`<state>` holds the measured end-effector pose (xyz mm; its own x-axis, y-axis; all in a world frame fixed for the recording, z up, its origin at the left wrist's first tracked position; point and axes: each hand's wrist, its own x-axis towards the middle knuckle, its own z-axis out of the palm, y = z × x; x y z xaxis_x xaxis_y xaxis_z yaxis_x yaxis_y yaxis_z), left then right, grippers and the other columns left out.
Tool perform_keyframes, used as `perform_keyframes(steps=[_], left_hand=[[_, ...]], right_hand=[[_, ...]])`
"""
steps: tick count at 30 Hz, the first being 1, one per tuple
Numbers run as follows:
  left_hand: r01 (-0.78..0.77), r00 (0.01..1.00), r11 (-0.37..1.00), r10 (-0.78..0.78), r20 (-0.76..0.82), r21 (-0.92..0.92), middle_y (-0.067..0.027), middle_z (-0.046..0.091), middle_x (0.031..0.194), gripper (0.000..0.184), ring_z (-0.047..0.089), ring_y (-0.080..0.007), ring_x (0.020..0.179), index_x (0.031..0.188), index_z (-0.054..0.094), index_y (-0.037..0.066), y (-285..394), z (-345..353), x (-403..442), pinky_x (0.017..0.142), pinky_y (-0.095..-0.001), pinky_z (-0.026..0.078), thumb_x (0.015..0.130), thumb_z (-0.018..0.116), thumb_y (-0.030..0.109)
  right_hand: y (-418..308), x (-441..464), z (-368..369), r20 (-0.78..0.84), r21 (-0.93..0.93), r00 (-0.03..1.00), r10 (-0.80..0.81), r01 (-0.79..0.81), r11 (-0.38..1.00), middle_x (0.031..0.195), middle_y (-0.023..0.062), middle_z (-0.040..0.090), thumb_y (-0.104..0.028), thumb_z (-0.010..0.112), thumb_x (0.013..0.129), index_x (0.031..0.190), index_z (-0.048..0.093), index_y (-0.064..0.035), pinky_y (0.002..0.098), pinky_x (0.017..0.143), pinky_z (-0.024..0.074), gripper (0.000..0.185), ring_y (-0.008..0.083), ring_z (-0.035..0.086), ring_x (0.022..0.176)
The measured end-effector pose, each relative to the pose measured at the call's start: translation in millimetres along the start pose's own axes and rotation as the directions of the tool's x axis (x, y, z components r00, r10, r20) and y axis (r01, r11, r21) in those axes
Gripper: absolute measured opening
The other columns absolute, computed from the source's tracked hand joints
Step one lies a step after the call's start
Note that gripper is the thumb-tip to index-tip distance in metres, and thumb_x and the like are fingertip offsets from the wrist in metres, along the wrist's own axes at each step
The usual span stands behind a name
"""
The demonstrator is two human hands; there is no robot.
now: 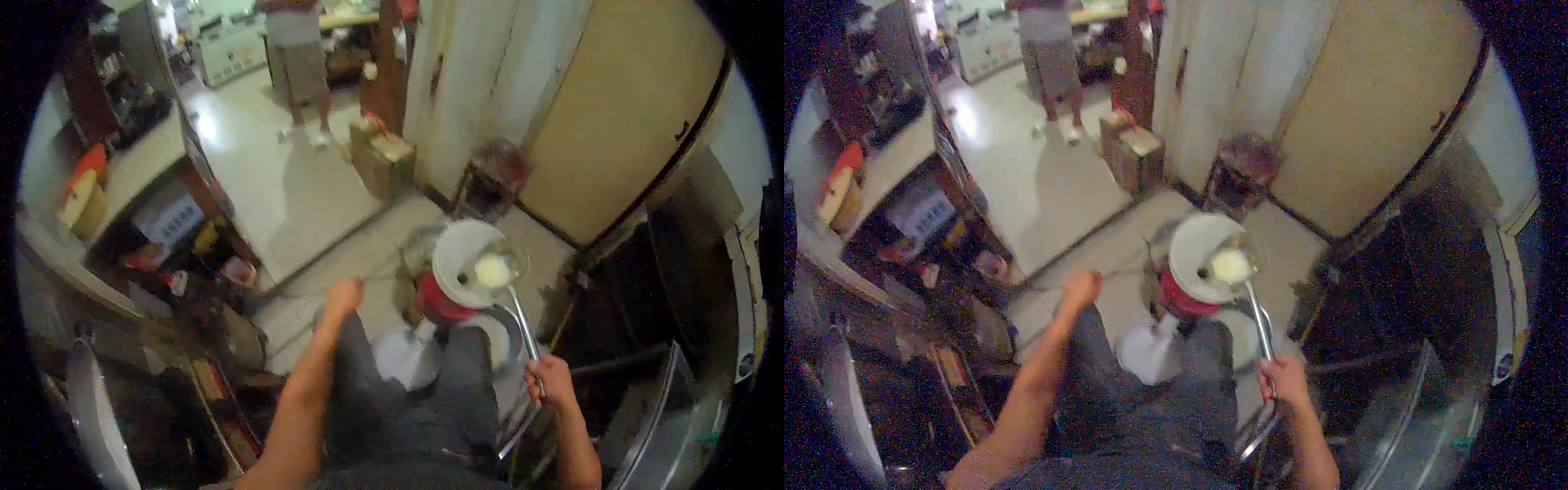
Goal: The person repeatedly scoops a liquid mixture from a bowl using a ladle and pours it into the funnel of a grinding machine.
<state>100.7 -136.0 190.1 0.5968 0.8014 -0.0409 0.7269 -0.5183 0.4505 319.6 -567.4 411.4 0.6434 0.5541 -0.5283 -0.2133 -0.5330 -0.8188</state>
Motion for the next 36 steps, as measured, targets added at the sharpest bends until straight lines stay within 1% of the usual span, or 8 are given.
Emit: perform_keyframes(steps=[2, 4, 5, 8, 13, 18, 34, 36], left_hand=[[0.007, 1.000, 1.000, -0.007, 0.006, -0.030, -0.0221, 0.068, 0.094, 0.029, 0.065, -0.0416, 0.088, 0.098, 0.068, 0.006, 8.3, -2.4, -8.7, 0.079, -0.0517, 0.051, 0.093, 0.047, 0.026], [-0.032, 0.999, 0.999, 0.031, -0.037, -0.012, -0.0223, 0.068, 0.094, 0.029, 0.065, -0.0419, 0.088, 0.098, 0.067, 0.006, 4.8, 1.1, -7.6, 0.078, -0.0521, 0.050, 0.092, 0.048, 0.026], [-0.057, 0.997, 0.998, 0.056, -0.045, -0.019, -0.0225, 0.067, 0.093, 0.028, 0.065, -0.0422, 0.088, 0.097, 0.067, 0.006, 2.5, 2.2, -10.7, 0.078, -0.0526, 0.050, 0.092, 0.048, 0.026], [-0.018, 1.000, 0.999, 0.019, -0.020, 0.028, -0.0231, 0.067, 0.092, 0.027, 0.064, -0.0433, 0.087, 0.096, 0.066, 0.005, 15.5, -17.5, -23.5, 0.078, -0.0535, 0.050, 0.091, 0.049, 0.025], [0.004, 0.999, 0.997, -0.001, -0.037, 0.082, -0.0228, 0.067, 0.094, 0.027, 0.064, -0.0429, 0.089, 0.096, 0.066, 0.006, 20.4, -26.3, -23.2, 0.078, -0.0528, 0.050, 0.091, 0.049, 0.026], [0.026, 0.998, 0.999, -0.028, -0.048, -0.044, -0.0212, 0.067, 0.096, 0.027, 0.064, -0.0421, 0.090, 0.099, 0.066, 0.008, 25.2, -28.5, -28.7, 0.078, -0.0520, 0.050, 0.091, 0.048, 0.027], [0.042, 0.999, 0.998, -0.040, -0.036, 0.047, -0.0210, 0.067, 0.093, 0.029, 0.064, -0.0426, 0.088, 0.098, 0.065, 0.008, 15.4, -11.4, -20.1, 0.076, -0.0537, 0.050, 0.093, 0.046, 0.030], [0.016, 0.999, 0.999, -0.014, -0.053, 0.040, -0.0211, 0.067, 0.093, 0.028, 0.064, -0.0423, 0.088, 0.096, 0.065, 0.007, 11.5, -10.4, -20.5, 0.075, -0.0538, 0.050, 0.092, 0.047, 0.029]], right_hand=[[1.4, 3.6, -0.6, -0.015, 0.008, 0.999, -0.038, 0.038, 0.999, 0.057, 0.0071, 0.054, -0.013, 0.060, 0.088, 0.076, 0.056, 0.0002, 0.0291, 0.035, 0.0371, 0.019, 0.0145, 0.048, 0.038], [11.2, 5.2, -3.1, -0.029, 0.009, 1.000, 0.012, -0.012, 1.000, 0.061, 0.0086, 0.057, -0.013, 0.059, 0.091, 0.077, 0.055, -0.0011, 0.0335, 0.035, 0.0414, 0.019, 0.0161, 0.052, 0.040], [10.2, 1.8, -2.4, -0.024, -0.022, 0.999, -0.047, 0.046, 0.999, 0.060, 0.0085, 0.057, -0.012, 0.058, 0.091, 0.077, 0.054, -0.0008, 0.0336, 0.034, 0.0407, 0.019, 0.0167, 0.052, 0.040], [13.2, 2.8, 1.9, -0.024, 0.087, 1.000, -0.018, 0.020, 0.996, 0.058, 0.0071, 0.054, -0.012, 0.060, 0.088, 0.077, 0.054, -0.0007, 0.0306, 0.034, 0.0382, 0.017, 0.0149, 0.049, 0.038], [20.6, 13.9, 4.4, -0.050, 0.043, 0.996, -0.069, 0.071, 0.997, 0.058, 0.0071, 0.055, -0.009, 0.058, 0.088, 0.074, 0.051, -0.0023, 0.0299, 0.033, 0.0380, 0.017, 0.0141, 0.049, 0.037], [16.9, 9.2, 5.5, -0.063, 0.007, 0.996, -0.070, 0.070, 0.997, 0.057, 0.0074, 0.055, -0.010, 0.058, 0.087, 0.073, 0.050, -0.0021, 0.0306, 0.033, 0.0387, 0.017, 0.0149, 0.050, 0.037], [31.4, 12.3, 2.1, -0.079, -0.085, 0.981, -0.177, 0.170, 0.982, 0.058, 0.0079, 0.056, -0.013, 0.058, 0.089, 0.074, 0.052, -0.0014, 0.0311, 0.035, 0.0401, 0.020, 0.0152, 0.052, 0.038], [36.2, 17.2, -0.9, -0.026, -0.098, 0.982, -0.186, 0.183, 0.978, 0.058, 0.0082, 0.056, -0.013, 0.058, 0.089, 0.076, 0.053, -0.0014, 0.0307, 0.035, 0.0399, 0.018, 0.0149, 0.051, 0.038]])
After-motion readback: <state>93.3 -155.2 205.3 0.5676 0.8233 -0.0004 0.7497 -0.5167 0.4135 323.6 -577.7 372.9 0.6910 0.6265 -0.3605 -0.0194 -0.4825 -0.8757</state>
